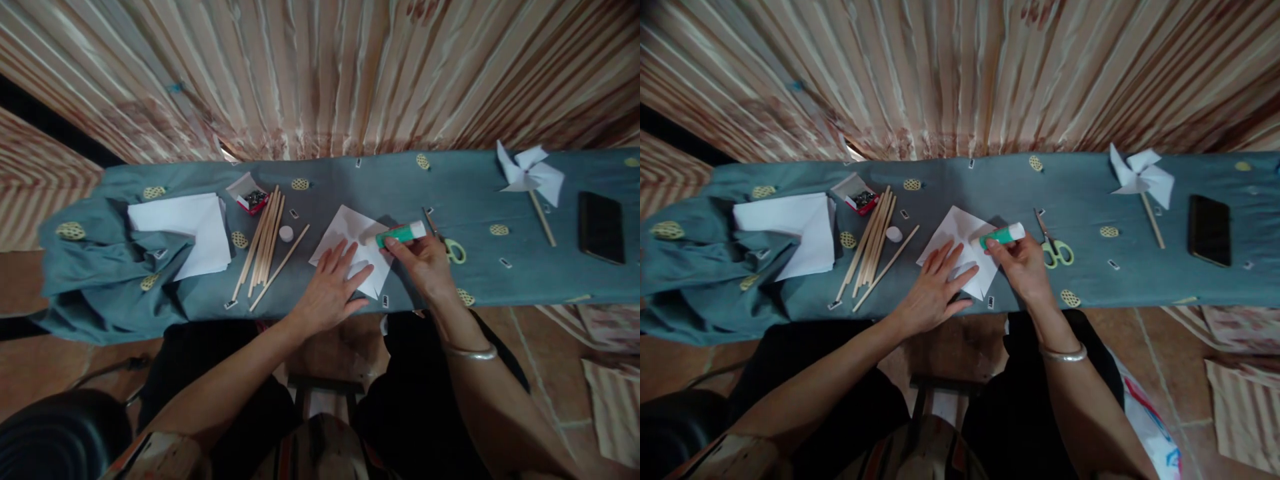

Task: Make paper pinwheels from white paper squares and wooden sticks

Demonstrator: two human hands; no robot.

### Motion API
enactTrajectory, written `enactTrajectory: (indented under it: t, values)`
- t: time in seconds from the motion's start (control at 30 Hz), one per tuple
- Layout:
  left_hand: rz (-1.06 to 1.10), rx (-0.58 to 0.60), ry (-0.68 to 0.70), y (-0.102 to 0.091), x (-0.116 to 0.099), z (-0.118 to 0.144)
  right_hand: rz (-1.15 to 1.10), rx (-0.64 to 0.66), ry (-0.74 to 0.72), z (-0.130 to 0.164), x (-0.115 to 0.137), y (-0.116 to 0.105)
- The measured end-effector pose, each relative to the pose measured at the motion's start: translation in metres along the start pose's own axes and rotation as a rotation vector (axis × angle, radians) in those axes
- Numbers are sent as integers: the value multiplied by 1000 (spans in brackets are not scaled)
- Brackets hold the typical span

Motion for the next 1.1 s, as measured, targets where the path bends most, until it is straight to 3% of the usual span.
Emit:
enactTrajectory:
  t: [0.2, 0.57, 1.1]
  values:
    - [9, 60, -52, 4, 1, -2, 458, 80, -117, 6, -1, 5]
    - [-8, 52, -55, 6, 0, -2, 800, 61, -190, 8, 17, 14]
    - [21, 57, -69, 4, -1, -3, 890, 79, -194, 5, 22, 27]
Point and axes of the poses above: each hand's wrist, its own z-axis away from the middle knuckle, its own y-axis out of the palm, x = y × z, the point moved 4 cm from there along -z, towards the middle knuckle, and after that the axes turned 7 degrees about x, right-handed, at the moved point
